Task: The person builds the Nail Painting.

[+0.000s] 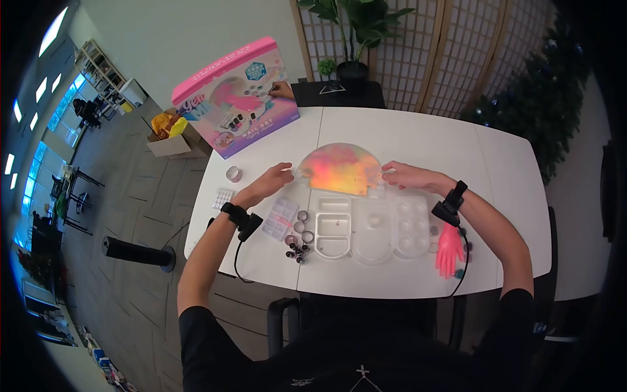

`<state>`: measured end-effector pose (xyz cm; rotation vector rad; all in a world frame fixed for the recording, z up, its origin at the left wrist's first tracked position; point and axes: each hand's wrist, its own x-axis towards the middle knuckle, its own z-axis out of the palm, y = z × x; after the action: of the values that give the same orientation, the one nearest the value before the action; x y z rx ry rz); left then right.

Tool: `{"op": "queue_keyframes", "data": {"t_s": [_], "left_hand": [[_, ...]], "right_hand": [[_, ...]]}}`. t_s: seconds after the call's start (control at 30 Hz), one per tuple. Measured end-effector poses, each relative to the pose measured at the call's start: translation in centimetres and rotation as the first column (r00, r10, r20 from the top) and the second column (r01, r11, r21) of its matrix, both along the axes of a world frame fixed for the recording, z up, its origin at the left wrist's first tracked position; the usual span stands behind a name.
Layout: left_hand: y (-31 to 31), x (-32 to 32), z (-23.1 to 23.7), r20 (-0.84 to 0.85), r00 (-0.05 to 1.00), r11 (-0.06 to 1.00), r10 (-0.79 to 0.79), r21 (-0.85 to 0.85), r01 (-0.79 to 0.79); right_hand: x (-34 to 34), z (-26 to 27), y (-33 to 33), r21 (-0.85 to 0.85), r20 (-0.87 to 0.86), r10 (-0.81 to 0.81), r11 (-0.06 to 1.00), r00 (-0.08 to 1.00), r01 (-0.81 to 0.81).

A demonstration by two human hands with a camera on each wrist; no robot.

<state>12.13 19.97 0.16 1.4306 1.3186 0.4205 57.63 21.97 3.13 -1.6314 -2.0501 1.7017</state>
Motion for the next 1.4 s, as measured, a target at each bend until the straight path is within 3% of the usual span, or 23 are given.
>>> {"op": "queue_keyframes", "data": {"t_s": [0.27,0.47,0.57,0.67,0.77,0.87,0.97,1.07,1.17,1.27,1.4], "left_hand": [[1.0,0.5,0.7,0.195,0.974,0.981,0.115,-0.177,-0.080],[2.8,2.4,1.1,0.087,0.987,0.990,0.133,-0.066,-0.128],[4.0,3.0,1.2,0.108,0.985,0.990,0.138,-0.055,-0.132],[4.4,3.7,1.8,0.188,0.977,0.995,0.101,-0.012,-0.101],[3.2,5.2,4.5,0.140,0.989,0.995,0.053,0.073,-0.063],[3.2,6.1,5.7,0.129,0.991,0.997,0.034,0.064,-0.043],[2.8,7.0,7.2,0.129,0.991,0.995,-0.043,0.090,0.031],[2.1,8.1,8.6,0.074,0.992,0.992,-0.104,0.086,0.097],[1.9,9.2,8.1,0.093,0.988,0.989,-0.125,0.086,0.117],[2.0,10.0,6.6,0.087,0.982,0.980,-0.169,0.125,0.157],[2.8,10.4,4.4,0.079,0.966,0.964,-0.244,0.131,0.233]], "right_hand": [[-0.8,0.2,-1.3,-0.148,-0.209,-0.295,0.952,0.932,0.268],[0.0,0.0,-1.4,-0.180,-0.435,-0.344,0.939,0.832,0.294],[0.6,1.5,-1.9,-0.081,-0.433,-0.358,0.929,0.827,0.360],[1.4,2.3,-2.9,0.088,-0.545,-0.281,0.918,0.790,0.387],[1.5,4.5,-4.4,0.153,-0.558,-0.263,0.900,0.787,0.408],[2.4,4.2,-5.1,0.325,-0.554,-0.176,0.854,0.814,0.406],[2.8,5.2,-6.6,0.489,-0.355,-0.091,0.830,0.930,0.268],[3.1,5.3,-7.7,0.689,-0.075,-0.027,0.721,0.997,0.072],[1.7,5.1,-10.4,0.872,0.200,-0.044,0.464,0.979,-0.157],[-0.6,5.2,-13.2,0.805,0.169,0.262,0.520,0.950,-0.287],[-3.3,1.9,-14.6,0.822,0.298,0.334,0.386,0.894,-0.418]]}}
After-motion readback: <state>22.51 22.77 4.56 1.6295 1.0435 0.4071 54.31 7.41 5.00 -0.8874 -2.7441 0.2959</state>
